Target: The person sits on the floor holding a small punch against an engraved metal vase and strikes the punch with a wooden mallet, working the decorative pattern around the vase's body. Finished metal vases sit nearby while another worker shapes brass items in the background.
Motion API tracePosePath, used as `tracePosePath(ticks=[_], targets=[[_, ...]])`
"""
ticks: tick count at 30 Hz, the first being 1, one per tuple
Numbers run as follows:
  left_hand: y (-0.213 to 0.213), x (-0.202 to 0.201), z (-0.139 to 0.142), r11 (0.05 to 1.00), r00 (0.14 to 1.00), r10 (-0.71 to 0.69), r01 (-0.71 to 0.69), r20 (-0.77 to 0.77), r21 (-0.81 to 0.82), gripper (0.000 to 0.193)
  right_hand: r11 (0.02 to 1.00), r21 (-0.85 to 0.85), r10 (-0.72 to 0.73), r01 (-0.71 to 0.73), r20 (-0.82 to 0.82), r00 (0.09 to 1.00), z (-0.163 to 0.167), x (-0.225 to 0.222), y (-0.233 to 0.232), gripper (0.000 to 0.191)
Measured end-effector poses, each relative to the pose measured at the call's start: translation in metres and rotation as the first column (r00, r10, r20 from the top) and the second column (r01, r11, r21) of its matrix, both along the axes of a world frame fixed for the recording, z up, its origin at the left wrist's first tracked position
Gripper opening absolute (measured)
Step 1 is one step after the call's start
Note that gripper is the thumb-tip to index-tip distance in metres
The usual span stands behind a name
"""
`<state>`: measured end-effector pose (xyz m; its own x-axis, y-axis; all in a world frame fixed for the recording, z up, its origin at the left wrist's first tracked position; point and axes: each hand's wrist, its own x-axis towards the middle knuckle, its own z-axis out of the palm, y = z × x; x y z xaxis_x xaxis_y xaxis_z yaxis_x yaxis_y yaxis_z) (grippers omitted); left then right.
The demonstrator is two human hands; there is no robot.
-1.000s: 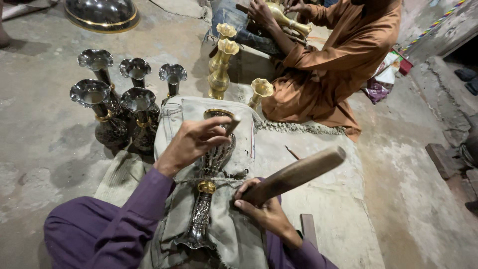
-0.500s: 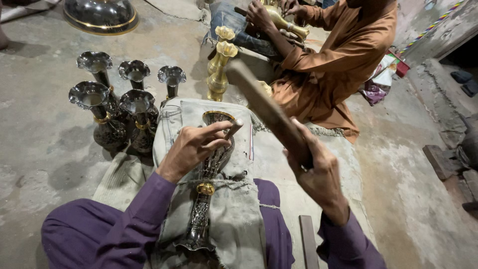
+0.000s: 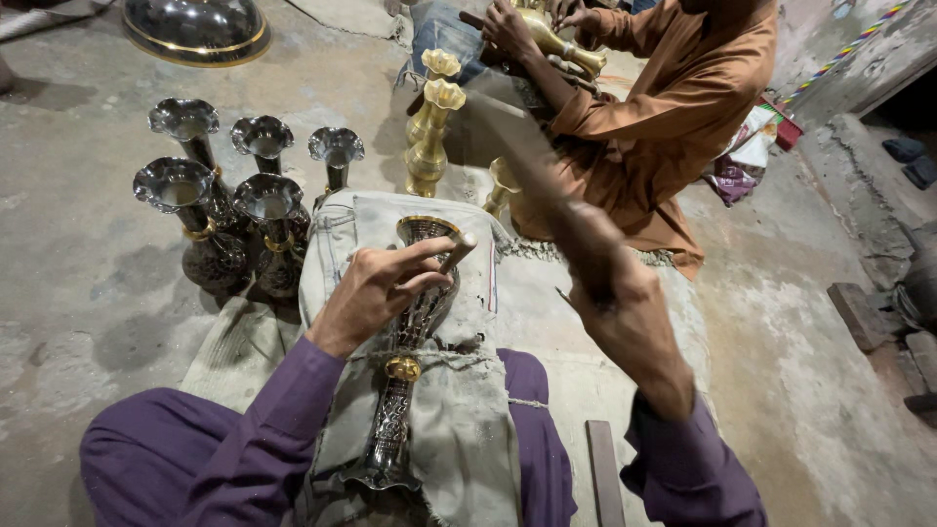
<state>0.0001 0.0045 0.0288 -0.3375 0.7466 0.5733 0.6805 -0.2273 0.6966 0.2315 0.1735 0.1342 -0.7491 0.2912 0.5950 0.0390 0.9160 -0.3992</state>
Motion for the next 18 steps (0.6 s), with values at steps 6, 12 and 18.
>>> tracePosePath(ticks=[6, 12, 18], targets=[[-0.001, 0.001, 0.007, 1.000, 1.000, -0.003, 0.004, -0.005, 0.022, 0.041, 0.968, 0.172, -0.189, 0.185, 0.005, 0.982, 0.001, 0.004, 0.000, 0.073], [0.002, -0.001, 0.001, 1.000, 1.000, 0.012, -0.012, -0.015, 0.004, 0.043, 0.875, 0.393, -0.409, 0.282, 0.290, 0.865, 0.003, 0.005, 0.006, 0.063], [0.005, -0.004, -0.004, 0.999, 0.999, 0.017, -0.019, -0.048, -0.043, 0.046, 0.970, 0.113, -0.236, 0.216, 0.212, 0.948, -0.006, 0.004, 0.009, 0.065]])
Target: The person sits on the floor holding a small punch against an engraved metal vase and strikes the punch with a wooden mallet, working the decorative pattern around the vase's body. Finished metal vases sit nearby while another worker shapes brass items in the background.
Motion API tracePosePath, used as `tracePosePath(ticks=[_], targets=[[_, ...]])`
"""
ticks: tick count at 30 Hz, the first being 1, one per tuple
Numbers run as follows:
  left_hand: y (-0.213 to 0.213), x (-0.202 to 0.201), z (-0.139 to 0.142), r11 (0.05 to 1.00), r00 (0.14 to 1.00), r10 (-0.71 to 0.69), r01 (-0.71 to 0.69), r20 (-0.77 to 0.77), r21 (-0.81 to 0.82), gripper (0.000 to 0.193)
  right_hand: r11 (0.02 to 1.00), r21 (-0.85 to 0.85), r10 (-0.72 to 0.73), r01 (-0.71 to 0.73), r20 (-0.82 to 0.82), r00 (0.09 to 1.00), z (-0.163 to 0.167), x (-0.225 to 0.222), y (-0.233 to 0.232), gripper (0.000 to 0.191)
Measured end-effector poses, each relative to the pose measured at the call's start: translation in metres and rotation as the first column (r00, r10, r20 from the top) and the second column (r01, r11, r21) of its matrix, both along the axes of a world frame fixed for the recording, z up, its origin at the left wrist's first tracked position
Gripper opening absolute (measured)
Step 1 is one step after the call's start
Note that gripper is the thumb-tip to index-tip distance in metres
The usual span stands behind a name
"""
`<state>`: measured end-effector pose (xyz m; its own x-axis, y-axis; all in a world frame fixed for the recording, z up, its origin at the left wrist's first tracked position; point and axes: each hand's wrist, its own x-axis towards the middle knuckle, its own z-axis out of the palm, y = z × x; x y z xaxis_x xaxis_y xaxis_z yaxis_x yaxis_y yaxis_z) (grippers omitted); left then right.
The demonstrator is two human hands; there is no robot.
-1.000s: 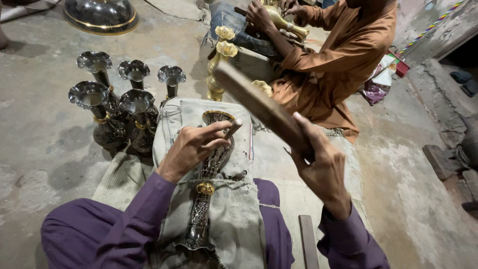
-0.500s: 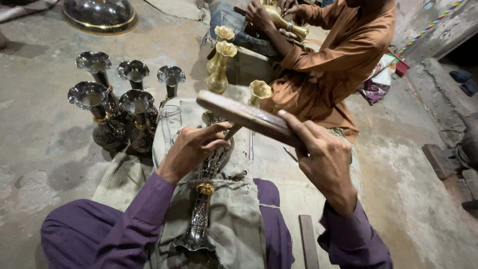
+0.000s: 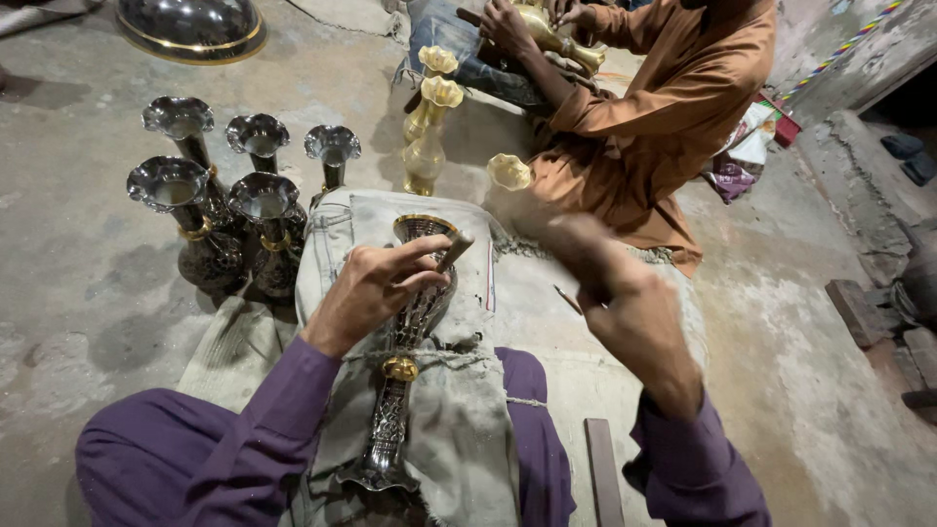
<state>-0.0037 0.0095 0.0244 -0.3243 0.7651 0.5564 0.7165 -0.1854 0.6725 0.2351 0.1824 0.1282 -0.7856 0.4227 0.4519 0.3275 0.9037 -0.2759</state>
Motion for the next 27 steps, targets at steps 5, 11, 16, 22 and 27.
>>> tracePosePath(ticks=[5, 11, 16, 22, 27], targets=[[-0.004, 0.000, 0.002, 0.999, 0.997, -0.041, 0.039, 0.071, 0.025, 0.042, 0.997, -0.056, 0.047, -0.060, -0.206, 0.977, 0.000, 0.001, -0.004, 0.059], [-0.004, 0.002, 0.008, 0.999, 0.999, -0.017, 0.016, 0.030, 0.031, 0.044, 0.974, 0.225, -0.031, 0.039, -0.041, 0.999, 0.002, 0.002, -0.009, 0.060], [-0.005, 0.002, 0.010, 0.999, 0.999, -0.032, 0.031, 0.036, 0.032, 0.043, 0.984, -0.097, 0.126, -0.150, -0.224, 0.967, 0.006, 0.004, -0.005, 0.062], [-0.005, 0.001, 0.006, 0.998, 0.998, -0.046, 0.044, 0.039, 0.047, 0.042, 0.996, 0.088, 0.027, -0.013, -0.158, 0.987, 0.004, 0.001, -0.004, 0.054], [0.000, -0.002, -0.001, 1.000, 1.000, -0.022, 0.022, 0.000, 0.016, 0.044, 0.943, 0.332, -0.052, 0.026, 0.068, 0.996, 0.001, 0.001, -0.001, 0.051]])
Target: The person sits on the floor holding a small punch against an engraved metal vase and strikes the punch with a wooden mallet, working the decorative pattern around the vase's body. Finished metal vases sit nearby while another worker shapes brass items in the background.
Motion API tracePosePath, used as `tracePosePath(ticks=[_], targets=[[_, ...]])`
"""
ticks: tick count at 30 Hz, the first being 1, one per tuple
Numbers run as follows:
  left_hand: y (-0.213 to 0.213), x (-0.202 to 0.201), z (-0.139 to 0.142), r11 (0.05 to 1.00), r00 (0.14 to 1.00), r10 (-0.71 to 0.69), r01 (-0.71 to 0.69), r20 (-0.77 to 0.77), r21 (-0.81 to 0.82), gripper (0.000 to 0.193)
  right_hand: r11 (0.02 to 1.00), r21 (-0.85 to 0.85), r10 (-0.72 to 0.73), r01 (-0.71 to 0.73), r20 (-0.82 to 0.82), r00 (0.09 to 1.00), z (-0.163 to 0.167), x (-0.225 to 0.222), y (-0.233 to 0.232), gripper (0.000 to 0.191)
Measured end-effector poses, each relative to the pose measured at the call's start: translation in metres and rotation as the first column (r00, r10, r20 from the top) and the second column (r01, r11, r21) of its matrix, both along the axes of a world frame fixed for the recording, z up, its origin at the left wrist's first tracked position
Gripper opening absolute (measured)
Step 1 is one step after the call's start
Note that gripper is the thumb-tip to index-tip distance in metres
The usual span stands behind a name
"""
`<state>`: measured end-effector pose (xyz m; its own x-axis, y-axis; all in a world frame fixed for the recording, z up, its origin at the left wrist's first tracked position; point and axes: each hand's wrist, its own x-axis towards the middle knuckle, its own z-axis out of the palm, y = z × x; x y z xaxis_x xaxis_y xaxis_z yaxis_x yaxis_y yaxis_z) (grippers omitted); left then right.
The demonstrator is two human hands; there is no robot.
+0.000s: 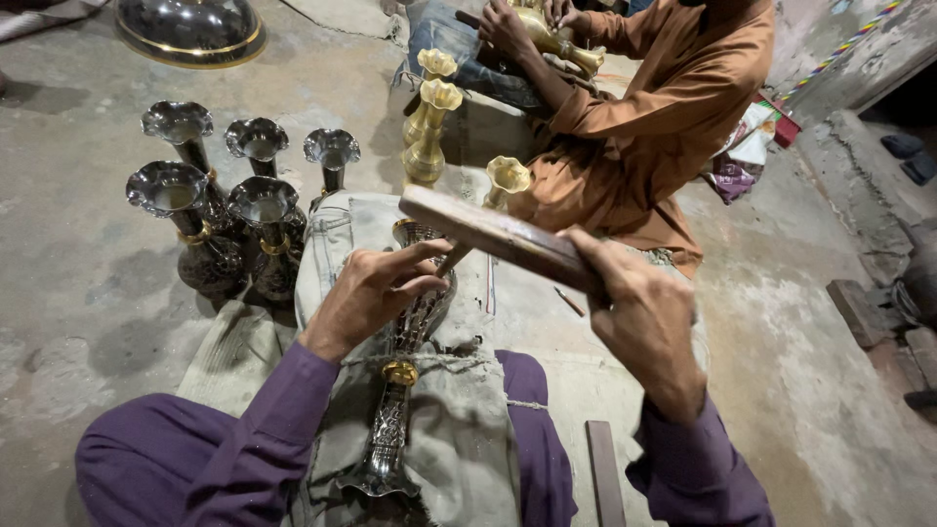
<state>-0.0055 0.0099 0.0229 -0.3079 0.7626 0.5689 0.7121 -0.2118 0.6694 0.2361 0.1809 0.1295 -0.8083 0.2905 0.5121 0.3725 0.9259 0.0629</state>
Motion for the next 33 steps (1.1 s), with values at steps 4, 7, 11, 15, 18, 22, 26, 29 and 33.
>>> tracePosePath(ticks=[4, 7, 11, 15, 18, 22, 26, 29, 33], targets=[[-0.001, -0.001, -0.003, 0.999, 0.997, -0.052, 0.051, 0.055, 0.014, 0.043, 0.927, -0.287, 0.143, -0.243, -0.330, 0.933, -0.005, 0.003, 0.000, 0.055], [0.000, -0.001, 0.000, 0.999, 1.000, -0.030, 0.030, -0.006, 0.032, 0.045, 0.884, -0.426, 0.110, -0.192, -0.209, 0.972, -0.007, 0.004, 0.003, 0.053], [-0.001, 0.000, 0.008, 0.999, 0.999, 0.024, -0.024, -0.021, -0.024, 0.045, 0.990, -0.140, -0.003, -0.023, -0.181, 0.984, -0.007, 0.010, 0.005, 0.060], [-0.006, 0.002, 0.012, 1.000, 0.999, -0.002, 0.003, 0.054, -0.012, 0.043, 0.710, -0.641, 0.057, -0.292, -0.361, 0.931, -0.002, 0.014, 0.007, 0.045], [-0.004, 0.003, 0.010, 1.000, 0.999, 0.008, -0.008, 0.036, -0.010, 0.043, 0.999, -0.028, -0.037, 0.037, 0.008, 0.999, 0.001, 0.015, 0.009, 0.058], [-0.004, 0.000, 0.006, 0.998, 0.998, -0.044, 0.042, 0.048, 0.040, 0.045, 0.880, -0.415, 0.093, -0.231, -0.327, 0.940, -0.004, 0.013, 0.009, 0.059], [-0.003, -0.001, 0.005, 0.999, 0.999, -0.025, 0.024, 0.033, 0.032, 0.043, 0.966, -0.257, -0.006, -0.022, -0.107, 0.994, -0.009, 0.012, 0.012, 0.061], [-0.002, -0.002, 0.008, 0.999, 1.000, -0.017, 0.017, 0.000, 0.034, 0.044, 0.972, -0.217, 0.050, -0.091, -0.186, 0.981, -0.009, 0.013, 0.013, 0.068], [-0.005, -0.001, 0.010, 1.000, 0.999, -0.015, 0.015, 0.028, 0.001, 0.041, 0.614, -0.626, 0.168, -0.480, -0.491, 0.855, -0.007, 0.011, 0.014, 0.063]])
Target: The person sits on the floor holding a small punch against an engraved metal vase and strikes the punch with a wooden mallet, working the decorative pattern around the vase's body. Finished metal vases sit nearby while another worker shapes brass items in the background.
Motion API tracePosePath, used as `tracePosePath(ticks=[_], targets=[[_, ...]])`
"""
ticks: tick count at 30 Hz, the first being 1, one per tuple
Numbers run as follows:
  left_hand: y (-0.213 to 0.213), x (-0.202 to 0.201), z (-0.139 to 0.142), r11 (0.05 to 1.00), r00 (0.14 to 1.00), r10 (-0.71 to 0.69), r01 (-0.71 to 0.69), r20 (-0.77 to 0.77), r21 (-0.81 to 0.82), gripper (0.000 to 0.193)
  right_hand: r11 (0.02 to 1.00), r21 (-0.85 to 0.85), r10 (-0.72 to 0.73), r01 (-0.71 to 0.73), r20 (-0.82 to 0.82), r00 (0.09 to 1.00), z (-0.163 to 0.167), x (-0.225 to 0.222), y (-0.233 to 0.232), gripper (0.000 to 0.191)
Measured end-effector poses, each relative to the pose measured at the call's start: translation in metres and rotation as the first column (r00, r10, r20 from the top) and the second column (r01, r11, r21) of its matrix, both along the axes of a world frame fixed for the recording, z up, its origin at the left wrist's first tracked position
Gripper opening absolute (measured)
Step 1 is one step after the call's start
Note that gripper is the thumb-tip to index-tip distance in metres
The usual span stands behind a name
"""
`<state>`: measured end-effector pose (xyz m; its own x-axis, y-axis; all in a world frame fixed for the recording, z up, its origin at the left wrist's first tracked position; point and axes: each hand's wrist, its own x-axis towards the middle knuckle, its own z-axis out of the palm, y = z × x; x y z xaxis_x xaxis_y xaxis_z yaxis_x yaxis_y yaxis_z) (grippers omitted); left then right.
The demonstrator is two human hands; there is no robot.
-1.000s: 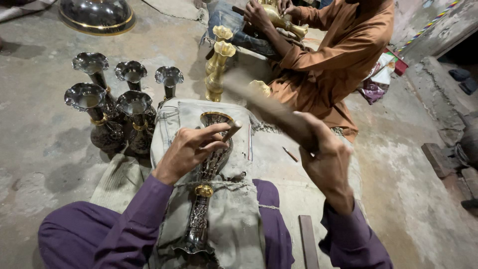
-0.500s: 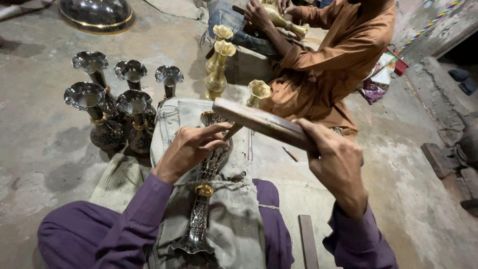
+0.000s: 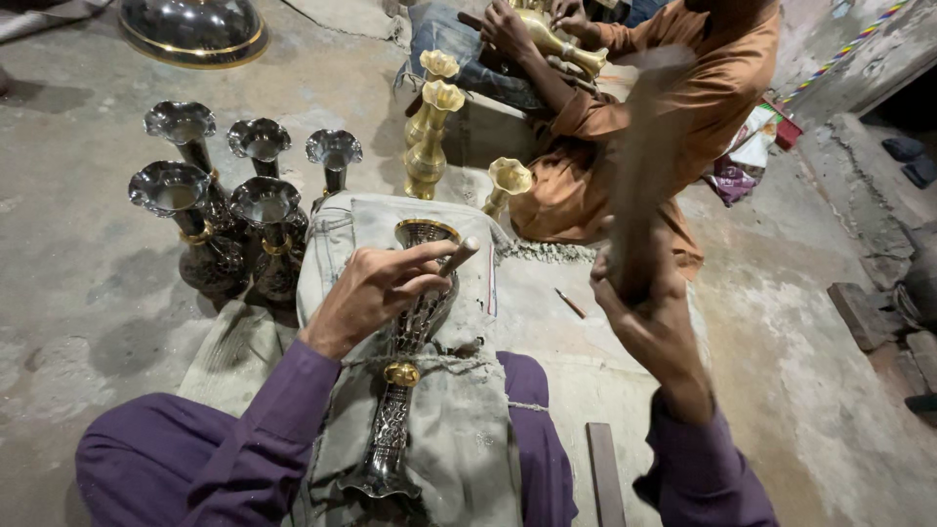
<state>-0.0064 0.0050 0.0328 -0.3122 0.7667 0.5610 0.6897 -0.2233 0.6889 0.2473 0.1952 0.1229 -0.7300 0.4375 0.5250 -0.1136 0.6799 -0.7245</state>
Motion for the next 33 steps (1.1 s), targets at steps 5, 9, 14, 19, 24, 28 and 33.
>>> tracePosePath(ticks=[5, 9, 14, 19, 24, 28, 33], targets=[[0.001, 0.000, -0.003, 0.998, 1.000, -0.019, 0.021, -0.020, 0.055, 0.042, 0.822, 0.516, -0.369, 0.240, 0.162, 0.915, 0.005, 0.000, 0.003, 0.047], [0.000, -0.001, -0.003, 0.999, 0.999, -0.022, 0.024, -0.032, 0.047, 0.044, 0.936, 0.343, -0.166, 0.081, 0.224, 0.960, 0.004, -0.001, -0.002, 0.054], [0.001, 0.000, 0.000, 1.000, 1.000, -0.005, 0.005, -0.006, 0.017, 0.043, 0.916, 0.328, -0.280, 0.231, 0.111, 0.953, 0.006, -0.001, -0.008, 0.047], [0.001, 0.000, 0.003, 0.999, 0.999, -0.002, 0.004, -0.054, 0.045, 0.042, 0.891, 0.400, -0.322, 0.212, 0.231, 0.918, 0.007, 0.002, -0.005, 0.048], [-0.001, 0.000, 0.002, 0.999, 1.000, -0.018, 0.018, -0.022, 0.029, 0.041, 0.997, 0.019, -0.080, 0.079, 0.056, 0.995, 0.001, 0.001, -0.003, 0.041], [0.005, 0.000, 0.000, 0.998, 0.999, 0.021, -0.023, -0.043, -0.055, 0.041, 0.663, 0.712, -0.453, 0.230, 0.137, 0.881, 0.001, 0.003, -0.003, 0.051], [0.000, 0.000, 0.000, 0.998, 0.999, -0.052, 0.051, 0.016, 0.028, 0.041, 0.944, 0.250, -0.250, 0.215, 0.119, 0.961, 0.002, 0.006, -0.003, 0.039]])
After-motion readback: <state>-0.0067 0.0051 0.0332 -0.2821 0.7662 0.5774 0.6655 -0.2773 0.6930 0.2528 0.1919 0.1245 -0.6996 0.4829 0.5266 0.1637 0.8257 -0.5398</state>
